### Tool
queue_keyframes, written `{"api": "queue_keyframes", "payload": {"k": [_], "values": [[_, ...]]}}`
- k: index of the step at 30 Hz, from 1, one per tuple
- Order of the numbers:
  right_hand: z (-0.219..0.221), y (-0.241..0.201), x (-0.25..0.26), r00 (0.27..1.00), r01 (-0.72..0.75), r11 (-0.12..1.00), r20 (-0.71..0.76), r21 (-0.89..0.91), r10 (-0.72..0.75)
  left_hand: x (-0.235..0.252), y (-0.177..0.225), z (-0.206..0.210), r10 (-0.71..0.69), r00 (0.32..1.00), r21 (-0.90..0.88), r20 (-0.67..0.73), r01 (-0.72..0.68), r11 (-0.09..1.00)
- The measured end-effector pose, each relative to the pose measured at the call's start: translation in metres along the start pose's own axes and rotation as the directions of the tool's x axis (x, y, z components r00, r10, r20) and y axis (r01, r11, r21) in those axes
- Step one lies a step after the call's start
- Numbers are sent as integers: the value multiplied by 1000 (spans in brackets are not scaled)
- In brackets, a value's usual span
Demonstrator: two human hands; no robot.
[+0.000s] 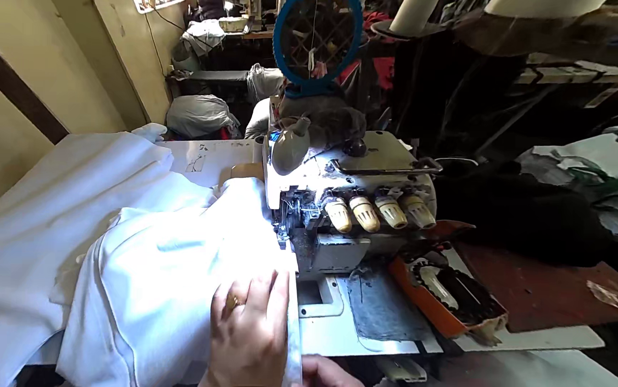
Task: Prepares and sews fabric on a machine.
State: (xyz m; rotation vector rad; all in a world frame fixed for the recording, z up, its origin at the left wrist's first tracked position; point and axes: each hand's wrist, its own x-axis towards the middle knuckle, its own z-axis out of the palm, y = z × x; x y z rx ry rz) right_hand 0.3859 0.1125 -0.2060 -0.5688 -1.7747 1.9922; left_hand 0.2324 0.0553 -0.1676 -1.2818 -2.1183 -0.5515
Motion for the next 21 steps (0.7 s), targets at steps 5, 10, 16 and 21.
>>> {"api": "queue_keyframes", "payload": {"k": [5,10,16,21], "values": [[2,-21,38,992,95,994,-82,-46,-99,6,-13,5,-113,986,-173,123,134,976],[-2,-33,82,918,297,863,-129,-409,-376,49,-45,31,-98,967,-293,237,167,941],[8,-50,94,882,229,666,-138,-710,-450,98,-66,53,-26,943,-253,332,116,960],[19,-54,81,917,225,687,-88,-691,-389,128,-82,64,-68,922,-244,380,171,955]]}}
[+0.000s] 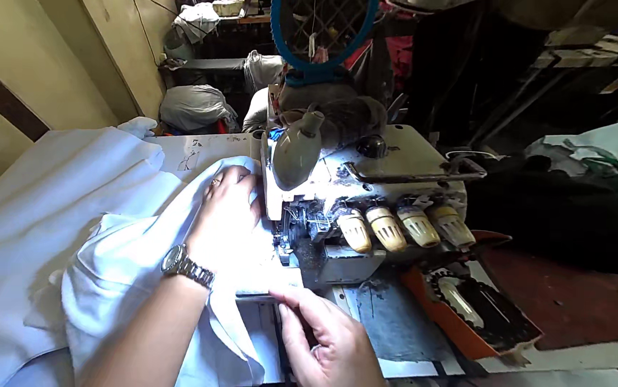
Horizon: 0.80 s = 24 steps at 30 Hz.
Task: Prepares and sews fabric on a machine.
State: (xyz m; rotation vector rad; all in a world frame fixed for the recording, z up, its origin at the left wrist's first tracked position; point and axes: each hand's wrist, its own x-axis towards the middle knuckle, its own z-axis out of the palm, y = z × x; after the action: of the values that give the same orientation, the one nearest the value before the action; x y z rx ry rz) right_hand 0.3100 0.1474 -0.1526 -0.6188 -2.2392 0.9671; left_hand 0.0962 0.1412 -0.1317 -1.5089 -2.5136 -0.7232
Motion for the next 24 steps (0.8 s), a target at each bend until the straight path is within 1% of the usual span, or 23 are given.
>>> {"api": "queue_keyframes", "payload": {"k": [2,4,5,6,8,10,11,13,14,16,18,21,22,23,24], "values": [[-2,-1,-2,1000,-9,1000,26,29,8,-1,-2,0,1,991,-48,-132,-7,999],[-6,-1,-1,999,-15,999,31,47,13,-14,-6,1,-16,959,-149,-283,-28,988],[-9,-2,1,1000,-11,999,26,50,9,-23,-9,-1,-51,942,-225,-333,-27,974],[-12,-3,4,1000,-3,999,17,50,3,-34,-10,-2,-106,911,-315,-399,-28,949],[-15,-5,9,1000,8,998,-4,64,-8,-60,-7,-6,-246,841,-475,-483,-15,880],[-12,-5,14,998,56,994,-33,94,-53,-89,7,-11,-349,795,-608,-496,-31,793],[-8,-4,16,995,97,989,-44,116,-92,-103,17,-13,-368,797,-661,-479,-52,748],[1,0,17,983,182,971,-32,157,-179,-128,35,-14,-355,831,-732,-428,-89,676],[3,2,17,978,207,963,-8,175,-209,-138,43,-13,-341,850,-747,-401,-88,659],[2,7,13,973,220,961,31,169,-229,-149,52,-8,-294,879,-735,-374,-88,673],[-8,15,9,978,197,978,61,61,-201,-152,54,0,-248,887,-643,-388,-68,763],[-34,33,7,983,168,975,98,-146,-155,-152,55,7,-151,916,-414,-373,-18,910],[-40,39,6,983,163,975,105,-152,-148,-152,59,6,-110,931,-358,-347,-23,933],[-46,43,5,985,137,987,119,-83,-126,-153,64,2,-61,946,-326,-319,-49,944],[-51,43,3,983,86,995,158,56,-94,-153,69,-4,4,954,-329,-300,-108,938]]}}
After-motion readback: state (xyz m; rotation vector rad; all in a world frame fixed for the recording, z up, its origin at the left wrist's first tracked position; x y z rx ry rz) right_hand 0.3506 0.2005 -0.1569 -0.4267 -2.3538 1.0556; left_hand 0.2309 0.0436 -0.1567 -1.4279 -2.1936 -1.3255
